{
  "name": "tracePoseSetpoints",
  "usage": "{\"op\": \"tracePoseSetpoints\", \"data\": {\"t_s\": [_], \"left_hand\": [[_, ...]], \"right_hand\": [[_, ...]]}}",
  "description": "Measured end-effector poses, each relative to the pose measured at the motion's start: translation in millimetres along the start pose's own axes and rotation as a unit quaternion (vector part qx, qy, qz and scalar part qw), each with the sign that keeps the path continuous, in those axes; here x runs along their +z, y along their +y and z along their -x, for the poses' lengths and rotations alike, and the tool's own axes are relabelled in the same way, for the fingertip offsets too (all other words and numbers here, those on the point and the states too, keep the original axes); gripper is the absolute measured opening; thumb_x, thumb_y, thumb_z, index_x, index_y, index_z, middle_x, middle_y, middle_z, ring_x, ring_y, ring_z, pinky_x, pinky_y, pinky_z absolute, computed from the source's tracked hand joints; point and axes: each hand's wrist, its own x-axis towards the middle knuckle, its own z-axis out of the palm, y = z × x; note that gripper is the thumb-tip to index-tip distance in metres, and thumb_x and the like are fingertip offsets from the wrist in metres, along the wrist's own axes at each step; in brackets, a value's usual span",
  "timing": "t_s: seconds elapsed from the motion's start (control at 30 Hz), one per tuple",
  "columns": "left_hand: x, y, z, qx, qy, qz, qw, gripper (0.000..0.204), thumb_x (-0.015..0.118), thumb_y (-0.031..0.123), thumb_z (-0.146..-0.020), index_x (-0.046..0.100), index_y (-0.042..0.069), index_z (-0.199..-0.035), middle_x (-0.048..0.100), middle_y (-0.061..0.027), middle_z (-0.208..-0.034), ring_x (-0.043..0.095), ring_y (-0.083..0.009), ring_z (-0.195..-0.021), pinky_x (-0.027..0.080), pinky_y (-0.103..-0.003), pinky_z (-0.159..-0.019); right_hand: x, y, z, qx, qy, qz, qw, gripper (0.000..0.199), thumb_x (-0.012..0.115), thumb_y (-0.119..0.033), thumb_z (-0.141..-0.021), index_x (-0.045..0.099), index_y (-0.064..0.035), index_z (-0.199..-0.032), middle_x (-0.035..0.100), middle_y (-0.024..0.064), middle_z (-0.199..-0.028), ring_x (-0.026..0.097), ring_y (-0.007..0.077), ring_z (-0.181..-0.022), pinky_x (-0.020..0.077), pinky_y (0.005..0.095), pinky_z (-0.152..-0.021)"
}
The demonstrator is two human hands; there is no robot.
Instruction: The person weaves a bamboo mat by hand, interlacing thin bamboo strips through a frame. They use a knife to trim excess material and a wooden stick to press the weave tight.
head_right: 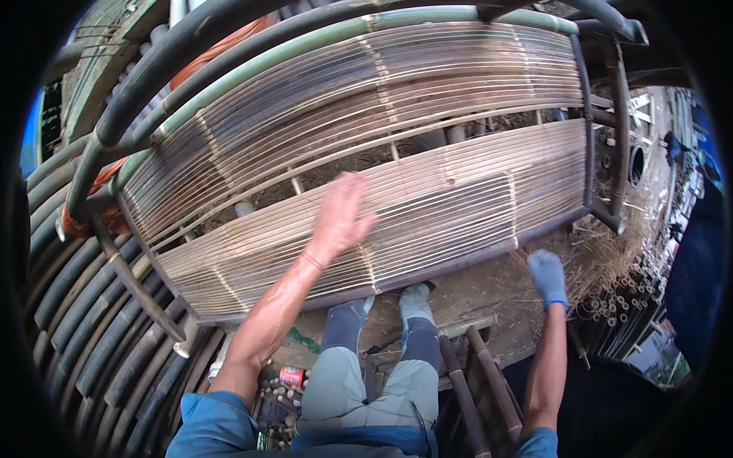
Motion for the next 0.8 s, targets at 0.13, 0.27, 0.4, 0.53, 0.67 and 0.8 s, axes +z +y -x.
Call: {"op": "tracePoseSetpoints", "data": {"t_s": [0.13,0.27,0.4,0.53,0.67,0.8], "left_hand": [[-2.8,-72.2,-22.6,-0.048,0.081,-0.158,0.983,0.052,0.070,0.031,-0.089,0.055,0.004,-0.131,0.054,-0.0173,-0.130,0.051,-0.0344,-0.124,0.042,-0.049,-0.105],[5.9,-54.9,-33.1,-0.071,0.058,-0.133,0.987,0.041,0.069,0.034,-0.091,0.062,0.007,-0.122,0.056,-0.0143,-0.116,0.053,-0.0327,-0.108,0.044,-0.049,-0.094],[28.1,-46.8,-31.6,-0.124,0.074,-0.119,0.982,0.031,0.064,0.039,-0.095,0.070,0.012,-0.109,0.056,-0.0097,-0.107,0.053,-0.0303,-0.100,0.042,-0.047,-0.088],[23.7,-56.9,-37.1,-0.199,0.027,-0.083,0.976,0.032,0.058,0.041,-0.099,0.073,0.014,-0.107,0.058,-0.0074,-0.101,0.054,-0.0290,-0.100,0.039,-0.046,-0.087],[22.8,-59.4,-39.9,-0.193,0.002,-0.068,0.979,0.037,0.052,0.043,-0.102,0.073,0.012,-0.104,0.058,-0.0091,-0.096,0.054,-0.0300,-0.099,0.038,-0.050,-0.088],[18.8,-51.0,-43.4,-0.198,-0.072,-0.113,0.971,0.038,0.048,0.038,-0.104,0.069,0.007,-0.100,0.056,-0.0133,-0.099,0.053,-0.0322,-0.099,0.040,-0.048,-0.086]], "right_hand": [[54.8,5.7,32.8,0.199,-0.075,-0.212,0.954,0.027,0.066,-0.026,-0.090,0.068,-0.0010,-0.080,0.060,0.0098,-0.066,0.058,0.0184,-0.059,0.0469,0.0368,-0.058],[64.7,-72.9,0.2,0.076,0.041,-0.196,0.977,0.030,0.057,-0.025,-0.098,0.068,0.0004,-0.087,0.070,0.0157,-0.084,0.067,0.0302,-0.074,0.0522,0.0414,-0.070],[54.8,-138.9,-53.8,-0.074,0.061,-0.125,0.988,0.021,0.056,-0.019,-0.098,0.070,-0.0043,-0.098,0.070,0.0139,-0.097,0.068,0.0316,-0.091,0.0548,0.0419,-0.081],[48.0,-186.8,-78.6,-0.076,0.055,-0.221,0.971,0.025,0.057,-0.022,-0.098,0.071,-0.0015,-0.103,0.072,0.0164,-0.102,0.068,0.0340,-0.098,0.0544,0.0422,-0.086],[63.4,-184.8,-87.0,-0.152,0.078,-0.201,0.964,0.026,0.059,-0.022,-0.098,0.071,-0.0010,-0.106,0.072,0.0174,-0.104,0.067,0.0353,-0.098,0.0542,0.0430,-0.087],[73.3,-178.4,-98.0,-0.139,0.105,-0.163,0.971,0.023,0.059,-0.019,-0.097,0.072,-0.0025,-0.106,0.072,0.0158,-0.100,0.067,0.0353,-0.097,0.0540,0.0435,-0.088]]}}
